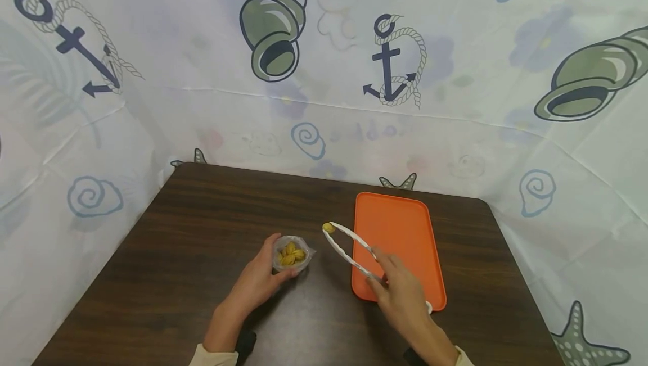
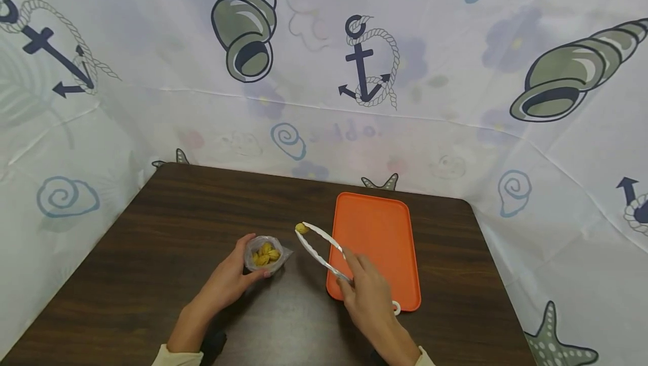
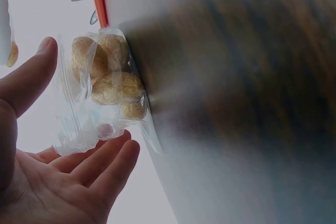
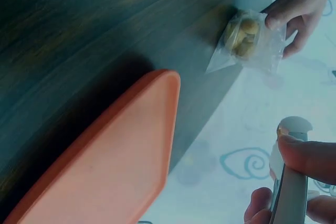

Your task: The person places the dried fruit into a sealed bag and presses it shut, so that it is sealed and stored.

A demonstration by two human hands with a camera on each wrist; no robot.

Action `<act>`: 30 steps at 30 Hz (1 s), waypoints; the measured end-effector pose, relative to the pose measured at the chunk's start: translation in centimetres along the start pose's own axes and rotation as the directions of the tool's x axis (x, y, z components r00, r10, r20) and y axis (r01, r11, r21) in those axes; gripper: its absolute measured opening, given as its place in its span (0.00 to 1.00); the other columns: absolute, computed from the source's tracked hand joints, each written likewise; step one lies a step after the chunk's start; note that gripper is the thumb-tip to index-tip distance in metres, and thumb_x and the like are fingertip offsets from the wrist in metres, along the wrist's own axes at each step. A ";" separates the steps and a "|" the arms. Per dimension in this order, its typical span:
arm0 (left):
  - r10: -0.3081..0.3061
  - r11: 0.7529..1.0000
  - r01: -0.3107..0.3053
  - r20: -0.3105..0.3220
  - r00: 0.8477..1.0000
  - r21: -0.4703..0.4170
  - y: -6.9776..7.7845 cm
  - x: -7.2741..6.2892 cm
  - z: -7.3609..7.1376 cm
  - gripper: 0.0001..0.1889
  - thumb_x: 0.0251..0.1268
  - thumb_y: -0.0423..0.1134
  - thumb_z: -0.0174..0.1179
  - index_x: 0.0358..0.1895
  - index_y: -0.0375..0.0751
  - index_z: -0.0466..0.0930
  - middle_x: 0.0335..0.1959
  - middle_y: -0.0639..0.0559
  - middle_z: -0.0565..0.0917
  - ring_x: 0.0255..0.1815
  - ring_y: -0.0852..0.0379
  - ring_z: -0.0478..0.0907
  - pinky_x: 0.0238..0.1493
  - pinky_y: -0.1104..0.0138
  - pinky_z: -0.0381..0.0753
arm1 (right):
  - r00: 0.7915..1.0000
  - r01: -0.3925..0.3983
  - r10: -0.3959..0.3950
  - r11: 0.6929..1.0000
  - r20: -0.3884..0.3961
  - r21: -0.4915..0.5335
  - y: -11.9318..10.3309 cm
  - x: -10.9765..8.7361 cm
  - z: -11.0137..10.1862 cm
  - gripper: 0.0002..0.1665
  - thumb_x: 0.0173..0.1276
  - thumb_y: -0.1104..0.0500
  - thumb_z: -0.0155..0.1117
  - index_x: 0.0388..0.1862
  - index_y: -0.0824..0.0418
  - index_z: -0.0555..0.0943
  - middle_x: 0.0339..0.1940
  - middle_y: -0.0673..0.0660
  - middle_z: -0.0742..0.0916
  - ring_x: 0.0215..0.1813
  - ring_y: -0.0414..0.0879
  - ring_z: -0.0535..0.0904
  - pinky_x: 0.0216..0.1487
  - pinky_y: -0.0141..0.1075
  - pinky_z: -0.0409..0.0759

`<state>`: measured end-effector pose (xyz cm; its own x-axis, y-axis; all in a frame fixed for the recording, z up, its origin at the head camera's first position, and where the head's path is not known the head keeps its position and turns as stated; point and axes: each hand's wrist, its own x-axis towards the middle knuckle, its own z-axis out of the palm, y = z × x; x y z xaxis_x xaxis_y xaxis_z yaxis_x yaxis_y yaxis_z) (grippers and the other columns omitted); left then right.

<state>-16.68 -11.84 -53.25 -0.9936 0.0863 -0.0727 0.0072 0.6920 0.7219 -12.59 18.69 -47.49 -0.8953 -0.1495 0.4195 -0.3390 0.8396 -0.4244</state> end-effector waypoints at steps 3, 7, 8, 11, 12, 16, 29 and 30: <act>-0.003 1.000 0.003 0.003 1.000 -0.003 0.1 0.0 0.1 0.50 0.63 0.53 0.74 0.81 0.49 0.51 0.73 0.37 0.74 0.67 0.39 0.77 0.62 0.42 0.76 | 1.000 0.003 -0.003 1.000 0.001 0.001 -0.2 -0.1 0.1 0.37 0.53 0.62 0.84 0.64 0.54 0.82 0.42 0.49 0.86 0.28 0.32 0.73 0.28 0.30 0.70; -0.005 1.000 0.005 0.005 1.000 -0.006 0.2 0.0 0.1 0.50 0.62 0.53 0.74 0.81 0.48 0.51 0.73 0.37 0.73 0.68 0.39 0.77 0.63 0.41 0.76 | 1.000 0.012 -0.012 1.000 0.006 -0.011 -0.5 -0.2 0.1 0.38 0.53 0.61 0.84 0.64 0.53 0.82 0.43 0.48 0.86 0.28 0.33 0.74 0.28 0.31 0.71; -0.004 1.000 0.004 0.005 1.000 -0.005 0.2 0.1 0.0 0.51 0.62 0.53 0.74 0.81 0.48 0.51 0.73 0.37 0.73 0.68 0.39 0.76 0.63 0.41 0.76 | 1.000 0.016 -0.015 1.000 0.008 -0.014 -0.6 -0.2 0.2 0.38 0.53 0.61 0.85 0.64 0.52 0.82 0.42 0.48 0.86 0.28 0.33 0.74 0.28 0.31 0.71; 0.003 1.000 -0.003 0.002 1.000 0.000 0.3 0.1 0.0 0.51 0.62 0.52 0.74 0.81 0.47 0.51 0.73 0.36 0.74 0.68 0.38 0.76 0.63 0.41 0.76 | 1.000 0.028 -0.028 0.999 0.013 -0.016 -0.9 -0.2 0.3 0.39 0.51 0.62 0.85 0.64 0.52 0.82 0.40 0.47 0.85 0.28 0.34 0.75 0.28 0.31 0.70; 0.005 1.000 -0.005 0.001 1.000 -0.001 0.3 0.1 0.0 0.51 0.62 0.52 0.74 0.81 0.47 0.51 0.73 0.36 0.74 0.68 0.38 0.76 0.63 0.41 0.76 | 0.999 0.031 -0.031 0.999 0.017 -0.014 -1.0 -0.2 0.4 0.39 0.51 0.62 0.85 0.64 0.52 0.82 0.40 0.46 0.85 0.28 0.34 0.75 0.28 0.30 0.70; 0.011 1.000 -0.011 0.001 1.000 -0.004 0.3 0.0 -0.1 0.51 0.62 0.52 0.74 0.81 0.46 0.51 0.73 0.36 0.73 0.68 0.38 0.76 0.63 0.41 0.76 | 0.998 0.055 -0.055 0.998 0.024 -0.009 -1.2 -0.4 0.8 0.39 0.50 0.63 0.85 0.63 0.53 0.83 0.40 0.47 0.85 0.28 0.36 0.77 0.28 0.30 0.72; 0.021 1.000 -0.021 -0.010 1.000 0.005 0.2 -0.1 0.0 0.51 0.62 0.51 0.75 0.81 0.47 0.51 0.71 0.37 0.75 0.66 0.40 0.78 0.61 0.42 0.77 | 0.993 0.110 -0.110 0.994 0.042 0.006 -2.0 -0.9 1.9 0.41 0.49 0.63 0.85 0.64 0.54 0.82 0.42 0.47 0.86 0.29 0.32 0.72 0.30 0.30 0.74; 0.023 1.000 -0.023 -0.011 1.000 0.006 0.2 -0.1 0.0 0.51 0.62 0.51 0.75 0.81 0.46 0.52 0.71 0.37 0.75 0.66 0.40 0.78 0.61 0.43 0.77 | 0.992 0.117 -0.117 0.993 0.041 0.006 -2.1 -0.9 2.0 0.41 0.48 0.63 0.85 0.64 0.54 0.82 0.43 0.48 0.86 0.29 0.32 0.72 0.30 0.30 0.74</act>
<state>-16.61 -11.73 -53.14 -0.9943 0.0944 -0.0488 0.0306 0.6940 0.7193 -11.63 16.05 -48.56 -0.8608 -0.2681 0.4327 -0.4429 0.8134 -0.3770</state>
